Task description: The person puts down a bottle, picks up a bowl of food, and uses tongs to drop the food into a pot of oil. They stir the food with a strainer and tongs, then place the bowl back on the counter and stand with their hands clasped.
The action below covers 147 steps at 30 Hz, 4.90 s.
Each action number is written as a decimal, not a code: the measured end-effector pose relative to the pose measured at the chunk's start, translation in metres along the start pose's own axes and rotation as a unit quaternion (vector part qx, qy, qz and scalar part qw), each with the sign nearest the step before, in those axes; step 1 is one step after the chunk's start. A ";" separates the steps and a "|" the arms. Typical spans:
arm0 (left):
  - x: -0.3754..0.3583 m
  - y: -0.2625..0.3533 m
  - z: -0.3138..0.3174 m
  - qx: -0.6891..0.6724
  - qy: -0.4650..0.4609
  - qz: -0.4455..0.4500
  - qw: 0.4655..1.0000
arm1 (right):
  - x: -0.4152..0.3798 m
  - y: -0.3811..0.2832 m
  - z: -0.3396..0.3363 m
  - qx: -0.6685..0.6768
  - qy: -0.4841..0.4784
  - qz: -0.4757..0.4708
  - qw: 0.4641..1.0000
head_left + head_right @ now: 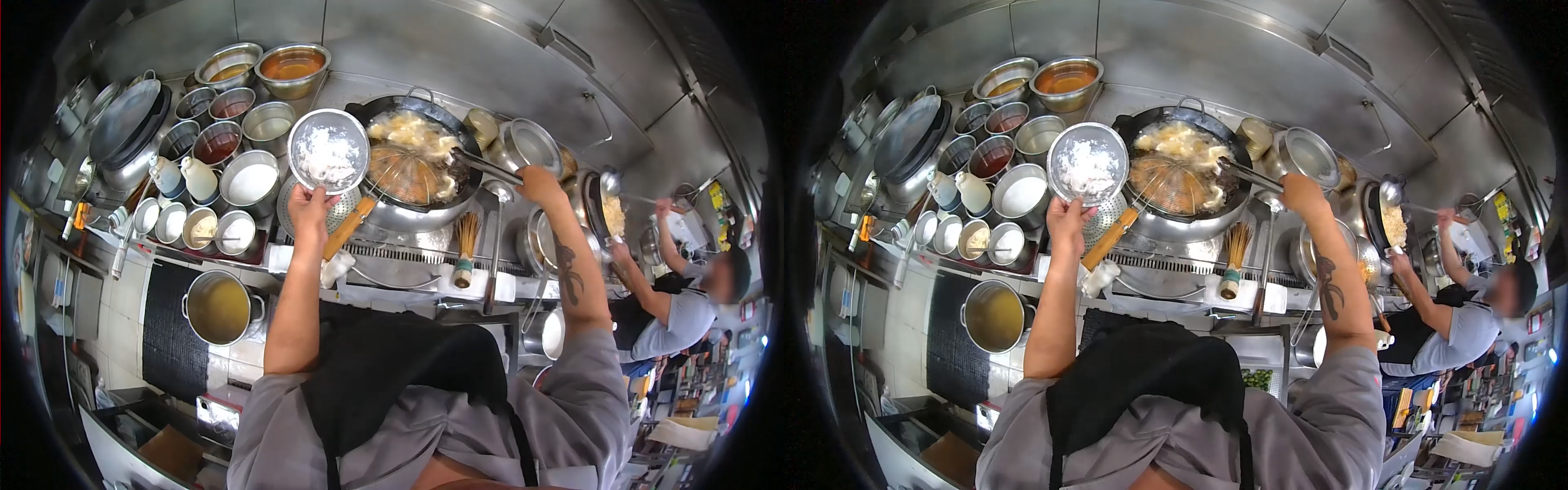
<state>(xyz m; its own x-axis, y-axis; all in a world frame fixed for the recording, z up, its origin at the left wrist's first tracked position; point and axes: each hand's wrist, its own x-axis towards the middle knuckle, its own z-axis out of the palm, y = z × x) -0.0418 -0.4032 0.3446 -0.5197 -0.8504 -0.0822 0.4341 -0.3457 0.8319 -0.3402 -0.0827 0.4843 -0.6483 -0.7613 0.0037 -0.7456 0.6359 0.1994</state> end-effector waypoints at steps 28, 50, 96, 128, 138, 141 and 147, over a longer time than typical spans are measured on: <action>-0.016 0.004 0.023 0.042 -0.093 0.050 0.994 | -0.070 -0.160 -0.167 0.087 0.034 -0.210 0.973; 0.005 -0.015 -0.003 -0.020 0.004 -0.034 0.999 | 0.028 -0.037 0.003 0.006 0.008 0.029 1.000; -0.002 -0.012 0.005 0.131 -0.112 0.134 0.976 | -0.060 -0.146 -0.187 -0.025 0.050 -0.228 0.972; 0.012 -0.004 0.008 0.009 -0.013 -0.041 0.999 | -0.099 0.004 0.174 0.192 0.006 0.169 0.967; 0.003 -0.007 0.026 0.020 -0.045 -0.040 0.998 | -0.105 0.000 0.183 0.246 0.084 0.183 0.948; -0.001 -0.007 0.030 0.030 -0.045 -0.035 0.998 | -0.101 -0.009 0.095 0.299 0.114 0.178 0.931; -0.007 -0.009 0.035 0.061 -0.077 0.017 0.995 | -0.109 -0.056 -0.083 0.171 0.142 -0.022 0.975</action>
<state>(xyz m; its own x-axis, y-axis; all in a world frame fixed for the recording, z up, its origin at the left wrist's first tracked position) -0.0681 -0.3801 0.3571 -0.6173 -0.7864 0.0238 0.3654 -0.2598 0.8939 -0.2149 -0.0462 0.5542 -0.5821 -0.7620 0.2836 -0.8108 0.5701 -0.1325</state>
